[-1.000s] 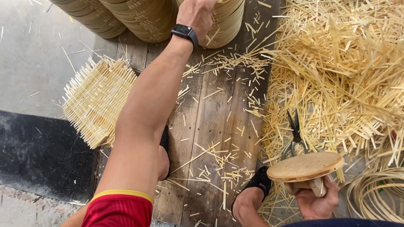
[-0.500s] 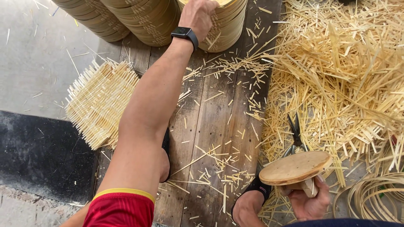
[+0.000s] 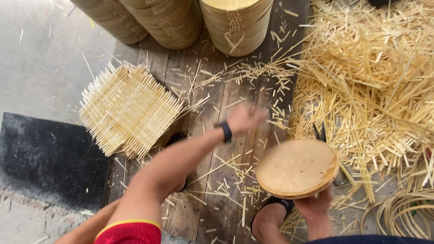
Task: The person trims the edges of a woven bamboo base with shears before placing a bamboo ring over a square mat. They then fit the mat into the ring and trim the excess strips to finish the steamer tray.
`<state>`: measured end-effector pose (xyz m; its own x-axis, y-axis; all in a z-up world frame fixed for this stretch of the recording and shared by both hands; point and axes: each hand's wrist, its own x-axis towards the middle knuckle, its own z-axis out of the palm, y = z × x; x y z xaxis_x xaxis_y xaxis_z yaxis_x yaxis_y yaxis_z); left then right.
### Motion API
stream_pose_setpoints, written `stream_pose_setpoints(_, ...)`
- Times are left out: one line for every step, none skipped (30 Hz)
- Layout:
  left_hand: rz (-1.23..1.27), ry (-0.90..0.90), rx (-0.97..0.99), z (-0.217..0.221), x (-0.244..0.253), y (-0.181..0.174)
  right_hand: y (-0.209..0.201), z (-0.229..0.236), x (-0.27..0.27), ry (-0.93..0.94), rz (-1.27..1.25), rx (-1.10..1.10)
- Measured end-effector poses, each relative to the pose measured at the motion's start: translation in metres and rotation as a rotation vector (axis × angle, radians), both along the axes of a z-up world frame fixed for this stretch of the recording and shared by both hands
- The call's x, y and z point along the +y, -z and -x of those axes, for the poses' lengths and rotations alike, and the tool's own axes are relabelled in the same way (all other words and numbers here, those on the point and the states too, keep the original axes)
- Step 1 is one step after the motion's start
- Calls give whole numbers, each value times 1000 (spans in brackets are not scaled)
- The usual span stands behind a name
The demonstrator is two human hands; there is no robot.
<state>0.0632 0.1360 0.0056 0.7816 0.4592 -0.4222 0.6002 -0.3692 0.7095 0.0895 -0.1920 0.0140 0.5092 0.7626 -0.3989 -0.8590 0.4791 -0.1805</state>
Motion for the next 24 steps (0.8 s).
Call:
stream_pose_setpoints(268, -48, 317, 27, -30, 17, 0, 4, 5, 12, -258, 70)
stream_pose_setpoints(529, -181, 399, 44, -54, 36, -1, 3, 15, -75, -21, -36)
stream_pose_setpoints(673, -408, 228, 56, -66, 55, -1, 4, 30, -159, 216, -144)
stream_pose_setpoints(813, -629, 58, 70, -74, 71, -3, 5, 41, -237, 458, -241)
stream_pose_setpoints(946, -848, -120, 80, -75, 85, -2, -1, 53, -207, 419, -247)
stream_pose_setpoints(911, -857, -168, 96, -79, 94, -3, -2, 55, -193, 399, -238)
stream_pose_setpoints(874, -865, -215, 113, -74, 98, -3, 4, 52, -178, 379, -230)
stream_pose_setpoints(823, -868, -294, 116, -58, 100, 2, 5, 55, -209, 446, -285)
stream_pose_setpoints(700, -766, -290, 118, -49, 98, 9, 10, 59, -239, 514, -342)
stream_pose_setpoints(574, -671, -275, 125, -40, 94, 19, 19, 61, -273, 579, -393)
stream_pose_setpoints(447, -576, -256, 132, -31, 88, 29, 26, 62, -318, 635, -368)
stream_pose_setpoints(203, -440, -111, 140, -16, 82, 38, 32, 61, -354, 691, -340)
stream_pose_setpoints(-39, -301, 38, 149, 5, 76, 47, 36, 62, -391, 746, -311)
stream_pose_setpoints(-341, -196, 17, 164, 28, 69, 53, 39, 60, -386, 752, -308)
stream_pose_setpoints(-640, -80, -1, 183, 57, 62, 57, 41, 58, -381, 757, -304)
stream_pose_setpoints(-746, -50, 130, 201, 84, 55, 57, 42, 54, -377, 767, -302)
stream_pose_setpoints(-909, -97, 402, 211, 103, 51, 56, 43, 51, -383, 788, -298)
stream_pose_setpoints(-985, -150, 499, 227, 121, 40, 56, 43, 53, -384, 802, -298)
stream_pose_setpoints(-921, -217, 498, 244, 134, 25, 57, 42, 55, -384, 816, -298)
stream_pose_setpoints(-858, -277, 496, 255, 142, 9, 58, 44, 56, -365, 762, -300)
stream_pose_setpoints(-736, -303, 478, 257, 144, -6, 61, 45, 56, -346, 707, -303)
stream_pose_setpoints(-615, -324, 458, 258, 147, -24, 64, 48, 56, -323, 653, -302)
stream_pose_setpoints(-493, -342, 436, 255, 145, -41, 68, 51, 56, -312, 652, -299)
stream_pose_setpoints(-720, -336, 261, 248, 139, -53, 72, 52, 56, -303, 650, -302)
